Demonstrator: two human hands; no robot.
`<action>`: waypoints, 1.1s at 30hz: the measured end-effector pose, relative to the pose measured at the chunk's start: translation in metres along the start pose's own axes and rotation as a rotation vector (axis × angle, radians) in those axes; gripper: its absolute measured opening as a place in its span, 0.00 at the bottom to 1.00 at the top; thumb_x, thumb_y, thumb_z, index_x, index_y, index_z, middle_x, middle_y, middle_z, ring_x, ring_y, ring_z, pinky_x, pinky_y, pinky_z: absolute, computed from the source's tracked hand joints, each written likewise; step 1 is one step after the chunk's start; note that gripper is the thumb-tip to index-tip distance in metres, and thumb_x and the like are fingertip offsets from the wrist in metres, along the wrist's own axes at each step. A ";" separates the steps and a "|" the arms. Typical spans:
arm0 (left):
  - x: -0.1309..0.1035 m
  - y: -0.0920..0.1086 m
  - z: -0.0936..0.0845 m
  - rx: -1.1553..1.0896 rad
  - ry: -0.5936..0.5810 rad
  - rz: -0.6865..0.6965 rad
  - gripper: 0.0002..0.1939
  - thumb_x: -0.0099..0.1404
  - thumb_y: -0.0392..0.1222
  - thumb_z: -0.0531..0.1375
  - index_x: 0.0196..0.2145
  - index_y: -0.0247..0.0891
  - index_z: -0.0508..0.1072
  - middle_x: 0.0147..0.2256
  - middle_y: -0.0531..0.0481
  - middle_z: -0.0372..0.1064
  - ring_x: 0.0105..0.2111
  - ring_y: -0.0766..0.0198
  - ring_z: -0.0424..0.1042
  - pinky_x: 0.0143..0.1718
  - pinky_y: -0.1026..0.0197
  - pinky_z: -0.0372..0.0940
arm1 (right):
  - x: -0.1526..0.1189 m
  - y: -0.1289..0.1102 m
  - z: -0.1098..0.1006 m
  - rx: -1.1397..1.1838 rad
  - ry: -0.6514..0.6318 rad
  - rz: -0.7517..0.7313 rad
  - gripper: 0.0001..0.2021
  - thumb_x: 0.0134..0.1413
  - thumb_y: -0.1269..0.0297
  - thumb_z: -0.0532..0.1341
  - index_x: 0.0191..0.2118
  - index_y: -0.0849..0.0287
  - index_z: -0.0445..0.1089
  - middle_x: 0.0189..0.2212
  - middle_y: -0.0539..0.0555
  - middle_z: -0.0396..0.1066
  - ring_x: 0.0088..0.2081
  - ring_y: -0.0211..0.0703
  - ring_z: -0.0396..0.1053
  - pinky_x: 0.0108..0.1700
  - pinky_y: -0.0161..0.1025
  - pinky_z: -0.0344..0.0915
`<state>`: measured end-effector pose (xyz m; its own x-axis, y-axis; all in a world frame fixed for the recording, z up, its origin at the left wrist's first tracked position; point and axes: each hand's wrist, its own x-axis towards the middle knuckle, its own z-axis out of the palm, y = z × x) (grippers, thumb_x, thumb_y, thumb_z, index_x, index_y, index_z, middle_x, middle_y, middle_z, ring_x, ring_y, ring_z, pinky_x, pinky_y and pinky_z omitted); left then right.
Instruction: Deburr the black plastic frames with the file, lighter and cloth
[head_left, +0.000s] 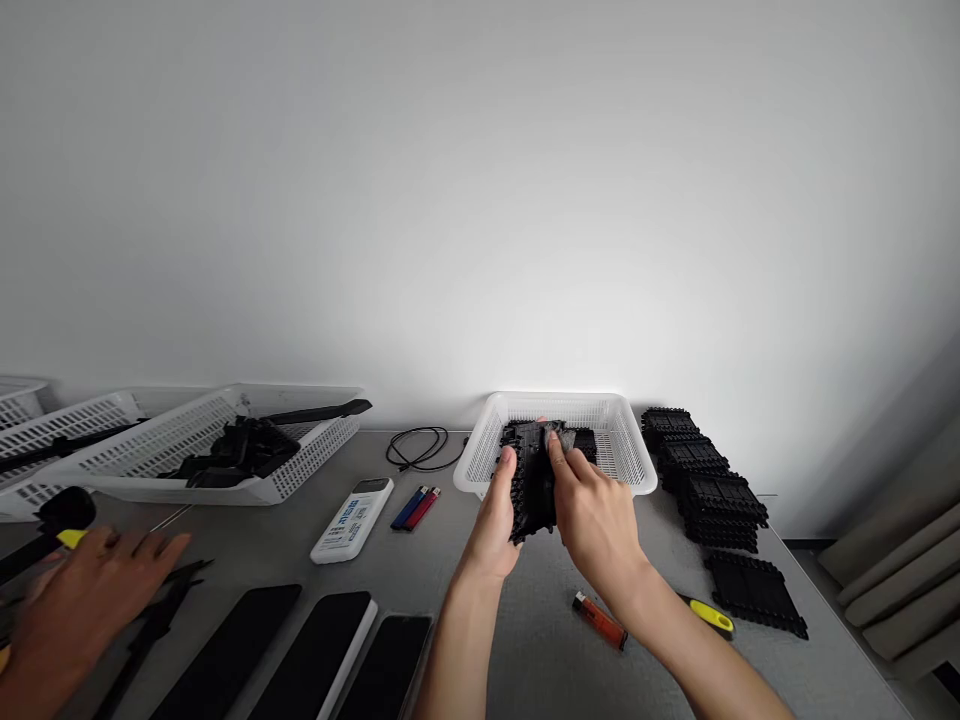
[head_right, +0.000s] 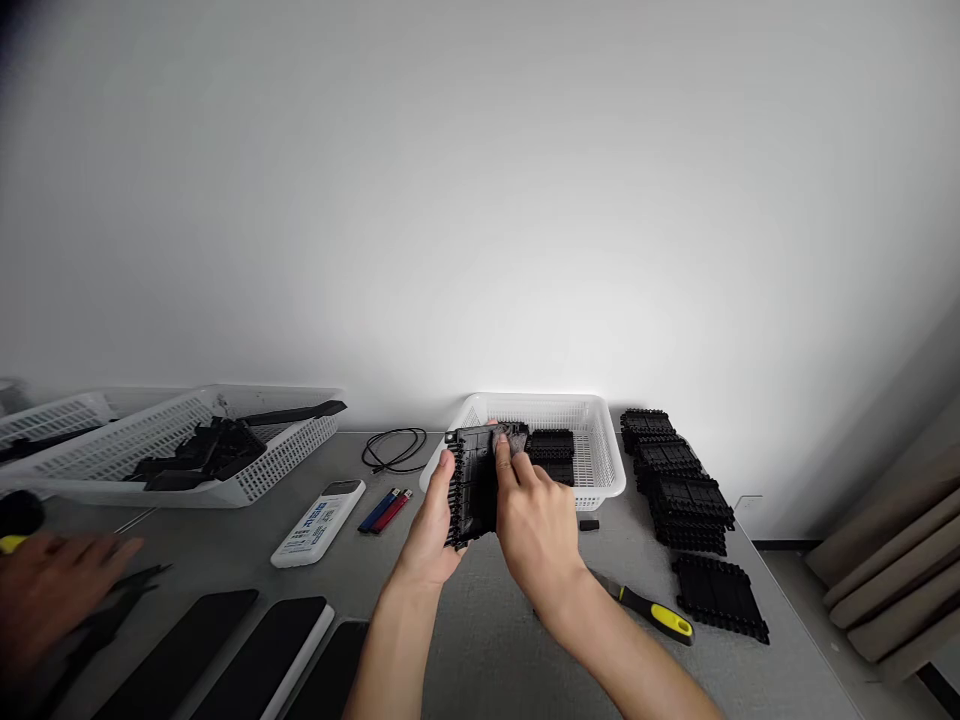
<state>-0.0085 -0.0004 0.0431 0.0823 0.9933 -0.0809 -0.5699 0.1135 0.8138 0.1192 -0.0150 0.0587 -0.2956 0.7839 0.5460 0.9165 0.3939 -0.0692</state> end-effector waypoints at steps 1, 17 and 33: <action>0.000 0.002 0.000 -0.006 0.010 -0.003 0.32 0.64 0.66 0.54 0.57 0.46 0.71 0.51 0.45 0.75 0.57 0.48 0.69 0.56 0.48 0.66 | -0.003 -0.002 0.000 0.002 -0.017 -0.008 0.31 0.57 0.79 0.51 0.67 0.63 0.55 0.39 0.60 0.74 0.33 0.44 0.73 0.23 0.35 0.63; 0.007 0.007 -0.011 -0.033 0.037 -0.065 0.35 0.62 0.70 0.53 0.58 0.47 0.70 0.51 0.44 0.75 0.55 0.46 0.71 0.54 0.46 0.67 | -0.043 0.013 -0.025 0.318 -0.054 -0.049 0.16 0.64 0.73 0.50 0.50 0.57 0.72 0.32 0.52 0.73 0.26 0.39 0.69 0.25 0.35 0.55; 0.006 0.010 0.003 -0.232 0.029 -0.105 0.32 0.65 0.63 0.55 0.58 0.41 0.71 0.52 0.44 0.75 0.55 0.48 0.72 0.57 0.51 0.65 | -0.021 -0.014 -0.012 -0.053 -0.185 -0.017 0.30 0.56 0.81 0.52 0.65 0.65 0.60 0.44 0.62 0.76 0.34 0.43 0.74 0.26 0.36 0.62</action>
<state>-0.0116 0.0065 0.0524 0.1293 0.9756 -0.1773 -0.7320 0.2146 0.6466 0.1157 -0.0426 0.0587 -0.3513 0.8542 0.3833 0.9224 0.3860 -0.0150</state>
